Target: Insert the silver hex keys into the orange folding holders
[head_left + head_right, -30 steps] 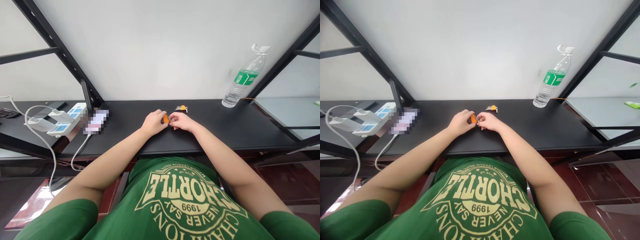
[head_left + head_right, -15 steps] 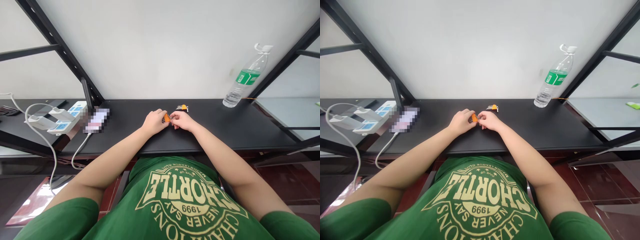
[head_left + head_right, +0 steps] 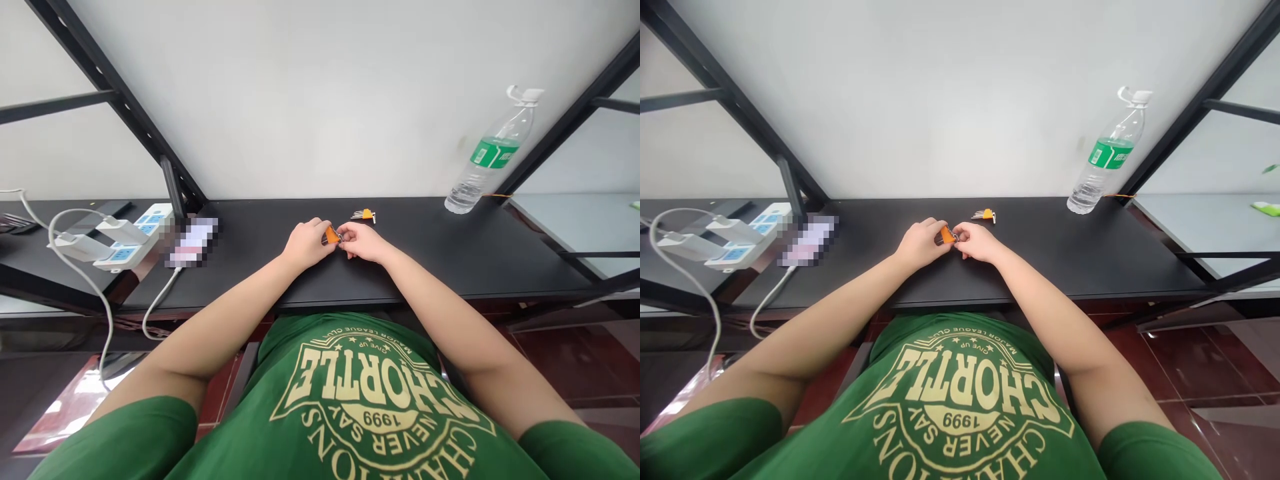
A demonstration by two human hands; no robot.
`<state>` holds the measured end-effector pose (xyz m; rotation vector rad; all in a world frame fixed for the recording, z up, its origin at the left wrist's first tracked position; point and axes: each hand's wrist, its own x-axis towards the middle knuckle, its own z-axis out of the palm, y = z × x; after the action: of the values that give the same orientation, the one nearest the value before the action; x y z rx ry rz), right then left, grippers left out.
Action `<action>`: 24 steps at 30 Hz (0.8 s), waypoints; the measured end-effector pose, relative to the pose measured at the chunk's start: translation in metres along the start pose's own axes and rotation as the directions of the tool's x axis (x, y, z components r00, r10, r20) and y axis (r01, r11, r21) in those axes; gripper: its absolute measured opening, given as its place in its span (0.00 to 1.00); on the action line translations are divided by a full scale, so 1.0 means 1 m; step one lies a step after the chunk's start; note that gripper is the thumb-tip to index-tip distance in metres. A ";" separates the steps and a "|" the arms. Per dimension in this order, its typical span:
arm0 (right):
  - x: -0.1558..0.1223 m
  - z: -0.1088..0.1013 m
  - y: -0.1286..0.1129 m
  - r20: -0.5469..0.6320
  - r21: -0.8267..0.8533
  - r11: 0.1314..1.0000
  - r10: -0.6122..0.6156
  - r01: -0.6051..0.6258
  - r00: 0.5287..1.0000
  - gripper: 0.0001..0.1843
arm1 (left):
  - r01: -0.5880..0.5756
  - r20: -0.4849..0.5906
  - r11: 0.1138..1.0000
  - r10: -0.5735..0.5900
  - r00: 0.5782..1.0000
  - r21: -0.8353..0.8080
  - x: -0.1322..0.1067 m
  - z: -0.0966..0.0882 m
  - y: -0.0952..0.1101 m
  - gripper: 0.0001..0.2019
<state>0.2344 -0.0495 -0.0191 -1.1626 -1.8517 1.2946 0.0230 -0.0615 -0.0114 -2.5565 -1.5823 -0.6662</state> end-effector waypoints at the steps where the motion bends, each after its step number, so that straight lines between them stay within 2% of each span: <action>1: 0.000 -0.001 0.000 -0.004 -0.014 1.000 0.005 -0.005 1.000 0.18 | 0.006 0.002 1.000 -0.006 1.000 -0.003 0.000 0.000 0.000 0.16; 4: -0.002 -0.007 -0.001 -0.081 -0.121 0.992 0.027 -0.037 0.996 0.18 | 0.026 0.010 1.000 -0.026 1.000 -0.007 0.001 0.000 -0.002 0.15; 8: -0.003 -0.020 -0.001 -0.243 -0.373 0.924 -0.010 -0.084 0.970 0.11 | 0.049 0.025 0.999 -0.049 0.998 -0.008 0.002 0.001 -0.006 0.15; 12: -0.005 -0.028 0.000 -0.274 -0.609 0.780 -0.038 -0.142 0.961 0.05 | 0.064 0.033 0.998 -0.064 0.997 -0.003 0.002 0.001 -0.007 0.15; 14: -0.007 -0.030 0.000 -0.263 -0.669 0.724 -0.021 -0.167 0.964 0.03 | 0.069 0.039 0.998 -0.068 0.997 -0.008 0.002 0.000 -0.007 0.16; 16: -0.009 -0.029 -0.001 -0.267 -0.708 0.691 -0.070 -0.146 0.961 0.04 | 0.071 0.046 0.997 -0.071 0.996 -0.015 0.002 0.000 -0.006 0.16; 18: -0.009 -0.027 -0.003 -0.294 -0.689 0.721 -0.177 -0.079 0.939 0.05 | 0.065 0.049 0.998 -0.064 0.997 -0.021 0.002 -0.001 -0.004 0.16; 19: -0.009 -0.024 -0.003 -0.302 -0.640 0.767 -0.210 -0.035 0.930 0.05 | 0.057 0.047 0.998 -0.056 0.997 -0.021 0.002 -0.001 -0.004 0.16; 22: -0.006 -0.015 -0.003 -0.215 -0.345 0.936 -0.150 0.069 0.965 0.08 | 0.022 0.035 1.000 -0.022 0.999 -0.019 0.001 0.000 -0.001 0.15; 24: -0.002 -0.008 -0.001 -0.108 -0.165 0.984 -0.090 0.072 0.990 0.13 | 0.010 0.025 1.000 -0.009 1.000 -0.016 0.000 0.000 0.000 0.16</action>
<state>0.2422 -0.0482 -0.0152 -1.2050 -1.9251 1.0269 0.0232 -0.0616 -0.0111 -2.5798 -1.6040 -0.6534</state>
